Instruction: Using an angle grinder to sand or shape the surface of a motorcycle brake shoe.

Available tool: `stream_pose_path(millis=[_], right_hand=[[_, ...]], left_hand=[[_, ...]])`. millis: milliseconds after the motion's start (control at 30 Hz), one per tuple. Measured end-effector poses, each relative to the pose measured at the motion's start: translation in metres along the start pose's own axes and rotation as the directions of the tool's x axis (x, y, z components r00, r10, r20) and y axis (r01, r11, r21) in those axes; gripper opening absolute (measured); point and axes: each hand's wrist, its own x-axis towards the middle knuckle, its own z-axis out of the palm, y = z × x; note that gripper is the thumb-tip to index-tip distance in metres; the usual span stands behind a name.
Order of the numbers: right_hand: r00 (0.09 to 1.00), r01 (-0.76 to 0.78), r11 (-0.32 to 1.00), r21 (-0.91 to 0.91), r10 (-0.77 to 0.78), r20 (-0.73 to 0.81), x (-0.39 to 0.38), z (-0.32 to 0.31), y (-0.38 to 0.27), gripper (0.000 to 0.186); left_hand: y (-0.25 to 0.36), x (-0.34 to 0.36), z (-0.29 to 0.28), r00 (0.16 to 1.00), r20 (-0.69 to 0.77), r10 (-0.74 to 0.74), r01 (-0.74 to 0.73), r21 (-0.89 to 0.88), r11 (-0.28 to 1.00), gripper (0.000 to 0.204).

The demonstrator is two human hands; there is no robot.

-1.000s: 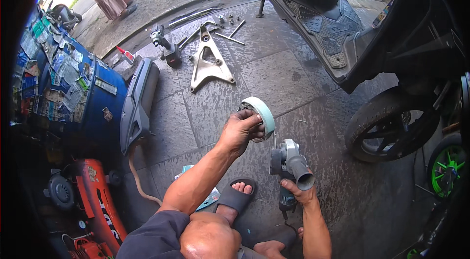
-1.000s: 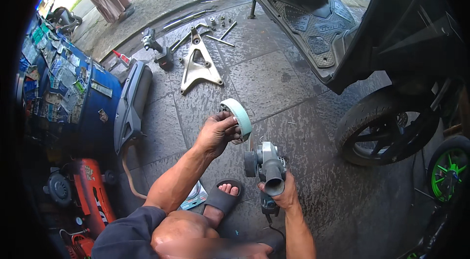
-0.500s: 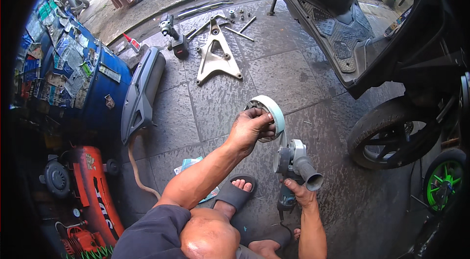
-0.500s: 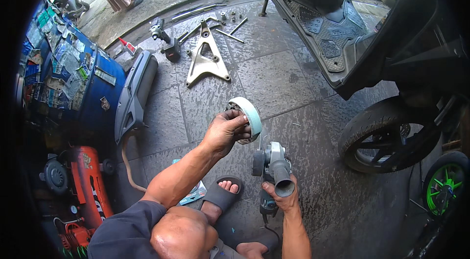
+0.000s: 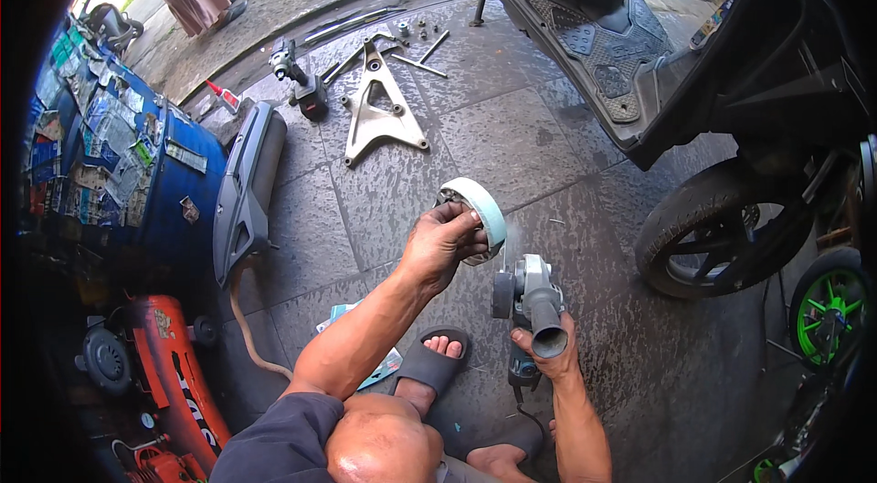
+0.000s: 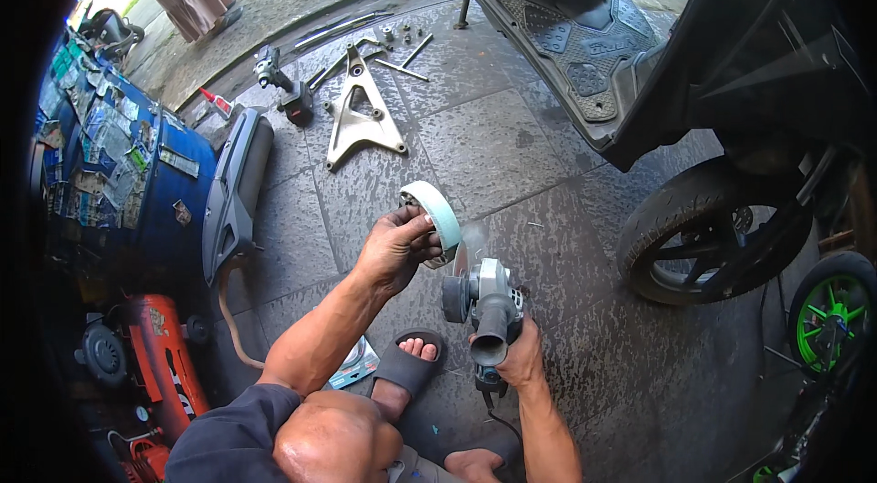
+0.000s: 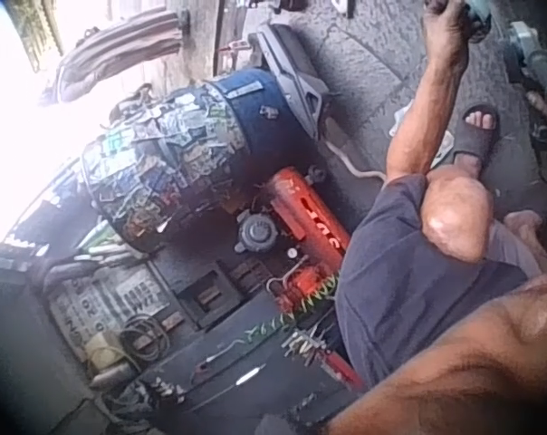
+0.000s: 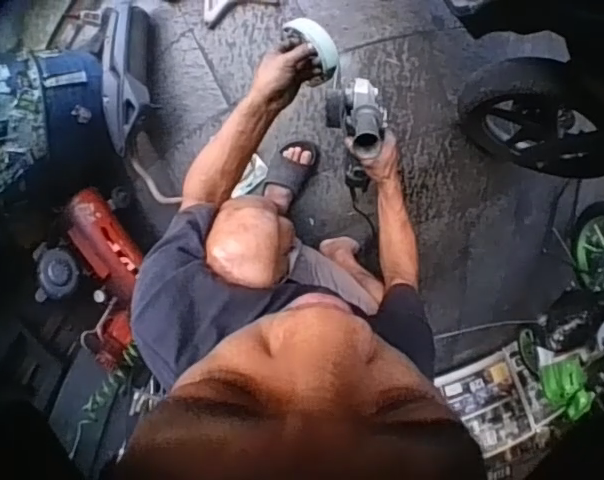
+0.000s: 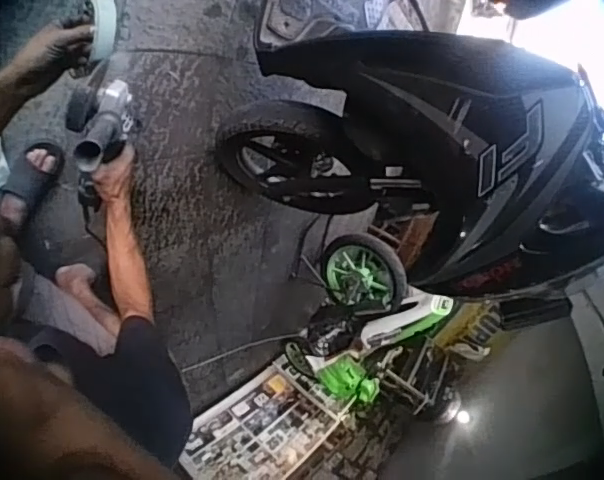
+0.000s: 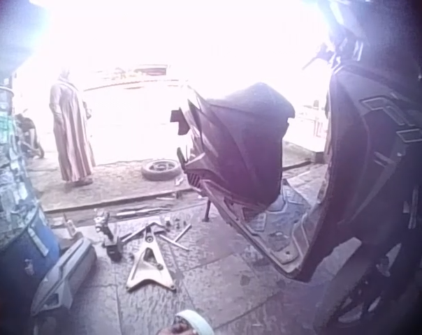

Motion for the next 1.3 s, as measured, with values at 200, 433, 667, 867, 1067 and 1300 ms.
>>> stream_pose_path(millis=[200,433,667,867,1067,1300], right_hand=[[0.999,-0.032,0.996,0.088,0.034,-0.027,0.0,-0.003,-0.011,0.084],[1.0,0.014,1.0,0.027,-0.014,0.019,0.0,-0.006,-0.008,0.083],[0.993,0.118,0.993,0.018,-0.118,-0.021,0.0,-0.001,-0.02,0.066],[1.0,0.029,0.999,0.044,-0.029,-0.002,-0.001,-0.006,-0.016,0.072],[1.0,0.015,0.998,0.058,-0.015,-0.015,-0.001,-0.005,-0.017,0.064],[1.0,0.02,0.993,0.112,-0.02,0.0,0.001,-0.007,-0.013,0.064]], left_hand=[[-0.001,0.0,-0.003,0.999,0.042,-0.013,0.013,-0.002,1.0,0.021],[-0.003,0.0,0.002,1.0,0.004,-0.017,0.017,0.027,0.999,0.023],[-0.007,0.003,-0.007,1.0,0.025,0.007,-0.007,0.027,1.0,0.021],[-0.004,0.002,-0.001,0.999,0.052,0.0,0.001,-0.009,1.0,0.023],[-0.004,0.003,0.0,0.998,0.059,-0.015,0.017,-0.039,0.999,0.023],[-0.005,0.008,-0.001,0.998,0.066,0.007,0.005,-0.175,0.985,0.022]])
